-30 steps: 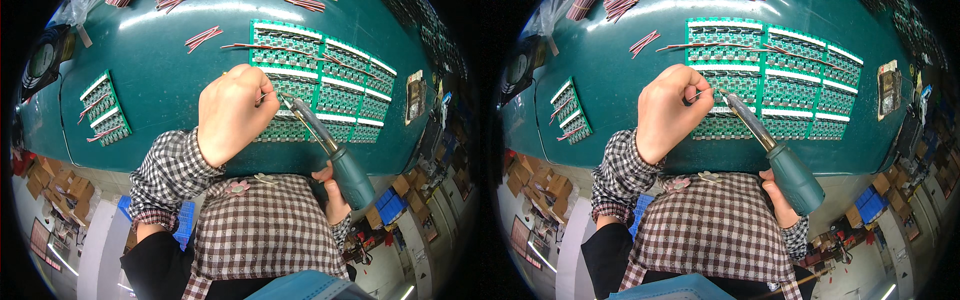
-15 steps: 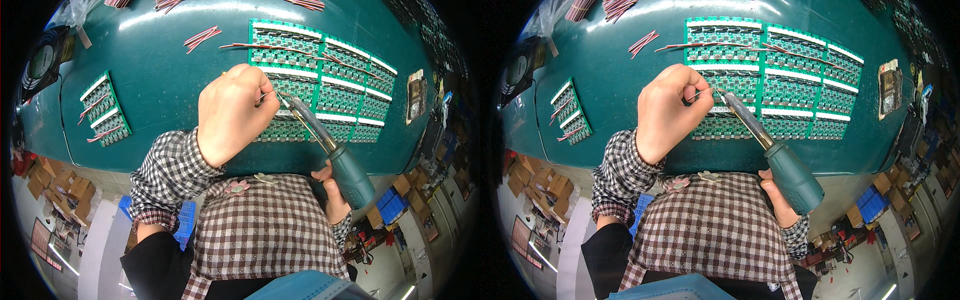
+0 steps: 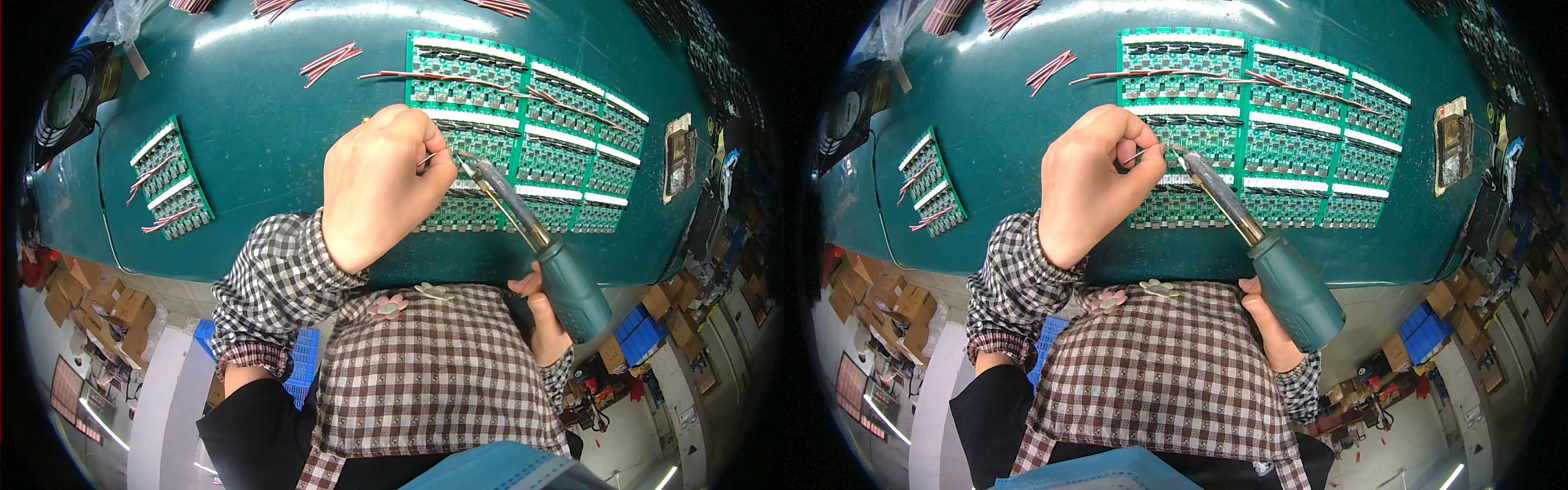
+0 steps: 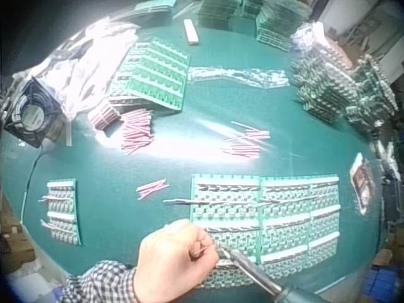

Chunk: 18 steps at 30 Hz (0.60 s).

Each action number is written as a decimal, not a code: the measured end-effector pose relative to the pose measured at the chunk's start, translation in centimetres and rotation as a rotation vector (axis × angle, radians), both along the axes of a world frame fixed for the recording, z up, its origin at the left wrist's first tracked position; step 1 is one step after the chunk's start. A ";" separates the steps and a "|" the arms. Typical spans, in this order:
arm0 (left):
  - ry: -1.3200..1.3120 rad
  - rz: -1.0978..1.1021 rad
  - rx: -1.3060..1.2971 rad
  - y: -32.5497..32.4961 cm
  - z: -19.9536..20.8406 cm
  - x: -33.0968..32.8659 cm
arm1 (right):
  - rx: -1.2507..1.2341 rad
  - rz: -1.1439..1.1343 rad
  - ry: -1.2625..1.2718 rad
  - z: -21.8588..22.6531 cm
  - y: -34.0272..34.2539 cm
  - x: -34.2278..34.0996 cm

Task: The person positions wires onto circuit boards and solders them to the boards using a soldering iron.

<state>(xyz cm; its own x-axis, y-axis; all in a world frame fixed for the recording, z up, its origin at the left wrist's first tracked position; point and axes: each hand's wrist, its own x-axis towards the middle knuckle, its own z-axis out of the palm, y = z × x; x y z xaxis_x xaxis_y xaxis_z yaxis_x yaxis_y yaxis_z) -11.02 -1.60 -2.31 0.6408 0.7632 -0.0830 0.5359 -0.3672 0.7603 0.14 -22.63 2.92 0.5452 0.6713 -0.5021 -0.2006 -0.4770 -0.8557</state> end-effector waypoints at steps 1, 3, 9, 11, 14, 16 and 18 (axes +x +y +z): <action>0.000 0.001 -0.005 0.0 0.0 0.0 | 0.001 0.001 0.001 0.0 0.0 0.0; 0.000 0.001 0.005 0.0 0.0 -0.1 | 0.010 -0.022 0.016 0.2 0.1 -0.1; -0.006 0.001 0.014 0.0 -0.1 0.0 | 0.006 -0.024 0.024 0.2 0.0 -0.1; -0.008 0.001 0.018 0.0 -0.1 -0.1 | 0.006 -0.027 0.024 0.2 0.0 -0.1; -0.004 0.000 0.019 0.0 -0.1 0.0 | 0.017 -0.037 0.029 0.2 0.0 -0.1; 0.001 -0.004 0.018 0.0 -0.1 0.0 | 0.029 -0.043 0.036 0.1 0.1 -0.1; -0.002 -0.001 0.014 0.0 0.0 0.0 | 0.033 -0.039 0.021 0.1 0.1 -0.1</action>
